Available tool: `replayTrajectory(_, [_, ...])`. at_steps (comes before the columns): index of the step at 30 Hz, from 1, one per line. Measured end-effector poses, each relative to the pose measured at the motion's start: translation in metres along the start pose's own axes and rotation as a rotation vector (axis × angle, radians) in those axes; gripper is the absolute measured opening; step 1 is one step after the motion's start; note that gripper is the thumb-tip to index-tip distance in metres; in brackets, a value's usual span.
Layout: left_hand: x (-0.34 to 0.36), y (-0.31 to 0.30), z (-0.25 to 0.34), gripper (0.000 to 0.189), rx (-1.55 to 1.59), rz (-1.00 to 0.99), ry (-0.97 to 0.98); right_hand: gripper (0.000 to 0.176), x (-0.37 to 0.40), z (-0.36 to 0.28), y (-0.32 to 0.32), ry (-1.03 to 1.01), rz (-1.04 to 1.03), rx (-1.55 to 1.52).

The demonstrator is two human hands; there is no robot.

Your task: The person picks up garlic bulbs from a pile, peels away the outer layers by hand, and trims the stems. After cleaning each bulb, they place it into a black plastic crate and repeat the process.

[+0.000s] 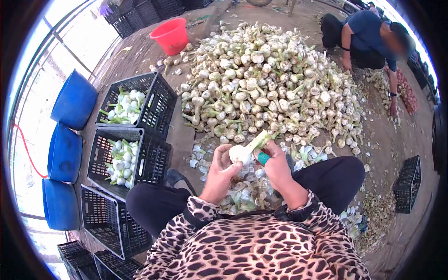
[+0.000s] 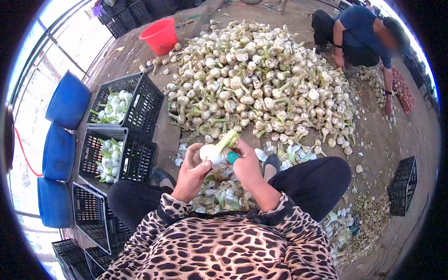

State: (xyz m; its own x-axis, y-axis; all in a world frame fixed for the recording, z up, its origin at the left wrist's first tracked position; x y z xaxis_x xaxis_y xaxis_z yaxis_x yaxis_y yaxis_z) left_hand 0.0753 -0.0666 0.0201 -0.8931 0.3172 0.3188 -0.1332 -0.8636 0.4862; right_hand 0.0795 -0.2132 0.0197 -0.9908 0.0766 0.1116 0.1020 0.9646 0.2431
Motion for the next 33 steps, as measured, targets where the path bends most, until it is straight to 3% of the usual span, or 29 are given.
replayTrajectory(4, [-0.004,-0.009,-0.013,0.047,0.066,0.023,-0.047,0.026,0.0,0.0,0.004,-0.355,0.014,0.317])
replayTrajectory(5, [-0.004,-0.008,-0.014,0.05,0.128,-0.004,-0.076,0.025,0.002,0.0,0.001,-0.277,0.012,0.337])
replayTrajectory(8, [-0.001,-0.005,-0.013,0.058,0.288,-0.095,-0.134,0.025,0.002,-0.019,0.006,-0.311,-0.032,0.116])
replayTrajectory(12, [0.003,0.007,-0.006,0.066,0.411,-0.242,-0.161,0.02,0.001,0.0,0.002,0.037,-0.072,-0.503])
replayTrajectory(13, [0.005,0.01,-0.004,0.066,0.434,-0.25,-0.166,0.019,0.001,0.007,-0.001,0.149,0.021,-0.575])
replayTrajectory(17, [0.006,0.008,-0.005,0.067,0.403,-0.237,-0.194,0.009,-0.002,-0.001,-0.004,0.227,0.208,-0.69])
replayTrajectory(20, [0.01,0.008,-0.004,0.065,0.38,-0.332,-0.201,0.022,-0.041,0.031,-0.046,0.156,0.192,-1.059])
replayTrajectory(21, [0.012,0.005,-0.006,0.06,0.329,-0.307,-0.22,0.029,-0.055,0.045,-0.072,0.093,0.258,-1.044])
replayTrajectory(24, [0.005,-0.005,-0.012,0.057,0.342,-0.248,-0.162,0.043,-0.033,-0.007,-0.046,-0.285,-0.12,0.89])
replayTrajectory(25, [0.007,-0.007,-0.01,0.051,0.348,-0.185,-0.148,0.058,-0.016,0.0,-0.026,-0.068,-0.415,1.153])
replayTrajectory(26, [0.008,-0.006,-0.004,0.046,0.315,-0.118,-0.15,0.056,0.0,-0.002,-0.011,-0.223,-0.598,1.263])
replayTrajectory(28, [0.004,-0.014,-0.006,0.044,0.315,-0.092,-0.1,0.04,0.008,-0.012,0.0,-0.452,-0.55,1.009])
replayTrajectory(31, [0.003,-0.02,-0.01,0.043,0.245,-0.064,-0.098,0.023,0.008,-0.052,0.016,-0.373,-0.256,0.625])
replayTrajectory(33, [0.005,-0.017,-0.014,0.042,0.253,-0.036,-0.149,0.022,0.007,-0.055,0.031,-0.619,-0.29,0.671])
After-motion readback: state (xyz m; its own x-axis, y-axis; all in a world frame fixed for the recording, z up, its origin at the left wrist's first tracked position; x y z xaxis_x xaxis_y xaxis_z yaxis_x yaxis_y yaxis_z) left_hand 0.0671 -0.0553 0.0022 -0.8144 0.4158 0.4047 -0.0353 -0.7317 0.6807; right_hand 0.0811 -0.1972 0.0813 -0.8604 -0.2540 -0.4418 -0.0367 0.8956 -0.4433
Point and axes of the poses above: each hand's wrist, its own x-axis away from the middle knuckle, its own y-axis out of the palm, z = x × y, the point moved 6 cm from there along -x, towards the middle knuckle, and after that the axes turned 9 degrees about -y, right-handed, at the moved point
